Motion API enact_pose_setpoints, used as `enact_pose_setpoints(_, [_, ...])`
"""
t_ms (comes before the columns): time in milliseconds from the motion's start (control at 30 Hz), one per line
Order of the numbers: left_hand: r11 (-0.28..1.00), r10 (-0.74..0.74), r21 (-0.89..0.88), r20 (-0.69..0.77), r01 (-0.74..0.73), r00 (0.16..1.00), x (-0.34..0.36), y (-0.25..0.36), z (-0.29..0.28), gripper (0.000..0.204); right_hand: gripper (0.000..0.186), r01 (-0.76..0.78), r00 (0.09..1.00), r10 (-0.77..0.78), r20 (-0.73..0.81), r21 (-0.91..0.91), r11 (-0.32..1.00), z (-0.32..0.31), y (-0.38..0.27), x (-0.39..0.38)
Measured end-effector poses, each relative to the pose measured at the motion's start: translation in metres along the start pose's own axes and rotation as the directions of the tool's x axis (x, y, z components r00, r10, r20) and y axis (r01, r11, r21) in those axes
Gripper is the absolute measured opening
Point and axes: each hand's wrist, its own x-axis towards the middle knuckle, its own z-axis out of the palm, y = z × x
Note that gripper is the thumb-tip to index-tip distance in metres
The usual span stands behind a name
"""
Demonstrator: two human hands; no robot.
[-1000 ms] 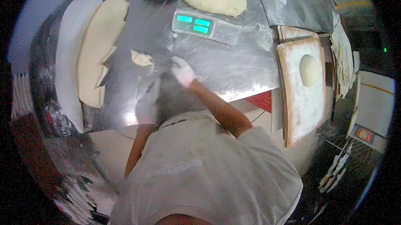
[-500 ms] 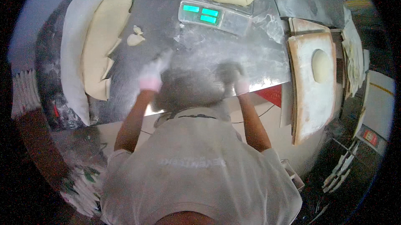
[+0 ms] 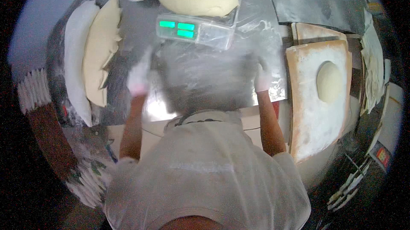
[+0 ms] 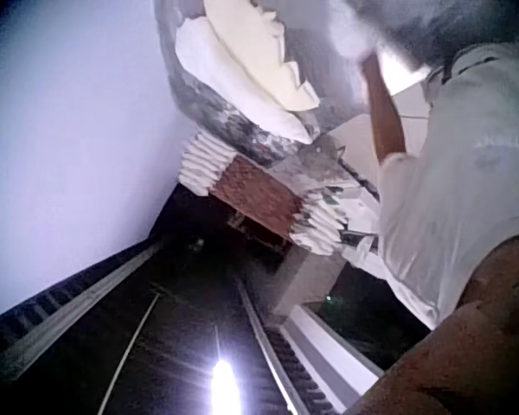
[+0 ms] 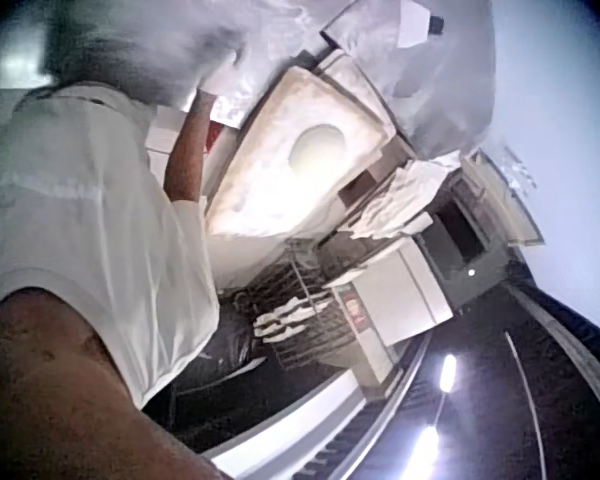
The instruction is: The person cuts sections of dough using a bench scraper, weighs them on a digital scale, rolls the dough into spheres on a metal table, and places the shaped pieces onto a floured wooden board.
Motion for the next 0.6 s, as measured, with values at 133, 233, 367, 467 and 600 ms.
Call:
enact_pose_setpoints(133, [0.983, -0.039, 0.179, 0.032, 0.032, 0.999, -0.028, 0.05, 0.076, 0.049, 0.039, 0.052, 0.998, -0.053, -0.022, -0.047, 0.998, 0.001, -0.012, 0.019])
enact_pose_setpoints(233, [0.898, -0.441, 0.144, 0.302, 0.417, 0.845, 0.043, -0.014, 0.049, 0.033, 0.041, -0.033, 0.999, 0.034, -0.028, 0.018, 0.999, 0.008, -0.021, 0.034])
enact_pose_setpoints(367, [0.664, -0.704, -0.311, 0.044, 0.68, 0.709, 0.097, -0.12, 0.018, 0.043, 0.041, 0.058, 0.998, -0.058, 0.004, -0.051, 0.997, 0.03, -0.052, 0.077])
enact_pose_setpoints(467, [0.704, -0.64, -0.312, 0.111, 0.638, 0.76, 0.164, -0.14, -0.009, 0.043, 0.043, 0.184, 0.975, -0.203, -0.085, -0.195, 0.963, 0.05, -0.059, 0.102])
enact_pose_setpoints(600, [0.924, -0.372, -0.071, 0.063, 0.376, 0.926, 0.253, -0.244, 0.042, 0.04, 0.048, 0.28, 0.935, -0.355, -0.015, -0.585, 0.761, 0.08, -0.066, 0.136])
